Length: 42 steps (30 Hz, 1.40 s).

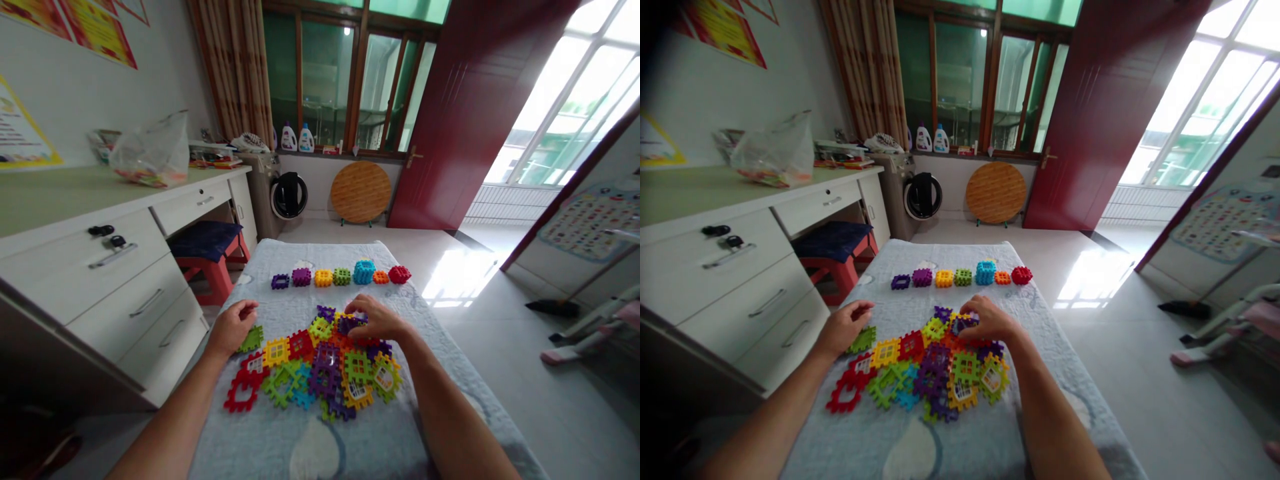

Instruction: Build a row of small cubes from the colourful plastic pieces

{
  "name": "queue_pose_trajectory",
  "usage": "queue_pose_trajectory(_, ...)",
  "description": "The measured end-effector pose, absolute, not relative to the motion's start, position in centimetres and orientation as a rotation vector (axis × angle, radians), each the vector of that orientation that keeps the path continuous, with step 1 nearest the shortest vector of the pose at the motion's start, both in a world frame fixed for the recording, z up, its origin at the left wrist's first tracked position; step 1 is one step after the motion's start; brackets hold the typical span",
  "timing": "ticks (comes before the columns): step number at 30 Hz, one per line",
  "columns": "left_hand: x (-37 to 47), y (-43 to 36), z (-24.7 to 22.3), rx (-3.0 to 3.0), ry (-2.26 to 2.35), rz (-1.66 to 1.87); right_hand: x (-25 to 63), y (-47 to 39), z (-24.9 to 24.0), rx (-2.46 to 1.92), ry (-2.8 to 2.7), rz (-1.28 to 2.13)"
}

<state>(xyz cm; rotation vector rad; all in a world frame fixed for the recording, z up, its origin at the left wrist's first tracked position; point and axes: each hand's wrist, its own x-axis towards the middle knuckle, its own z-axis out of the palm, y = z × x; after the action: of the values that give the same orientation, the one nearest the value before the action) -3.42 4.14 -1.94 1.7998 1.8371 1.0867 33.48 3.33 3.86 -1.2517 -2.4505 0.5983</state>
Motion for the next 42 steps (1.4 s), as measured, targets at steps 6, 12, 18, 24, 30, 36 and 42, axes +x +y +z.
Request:
queue_pose_trajectory(6,-3.4,4.2,-1.8,1.794,1.83,1.084,32.8,3.5,3.2,-1.261,-2.475,0.6)
queue_pose_trajectory(12,-3.5,4.3,-2.2,1.8,1.825,1.089,35.1,5.2,2.2,-1.41,-2.078,0.568)
queue_pose_trajectory(18,-3.5,4.3,-2.1,1.798,1.812,1.09,38.5,6.3,0.5,-1.668,-1.847,0.397)
queue_pose_trajectory(24,-3.4,4.2,-1.8,1.788,1.82,1.077,38.3,5.5,0.8,-1.772,-2.015,0.106)
queue_pose_trajectory(30,-3.2,4.0,-1.6,1.794,1.827,1.082,36.0,4.5,1.7,-1.686,-2.358,0.29)
queue_pose_trajectory(36,-3.3,4.0,-1.5,1.8,1.83,1.075,35.0,4.2,2.0,-1.714,-2.387,0.282)
queue_pose_trajectory(42,-3.4,4.2,-1.8,1.802,1.808,1.072,34.7,4.2,1.9,-1.744,-2.348,0.285)
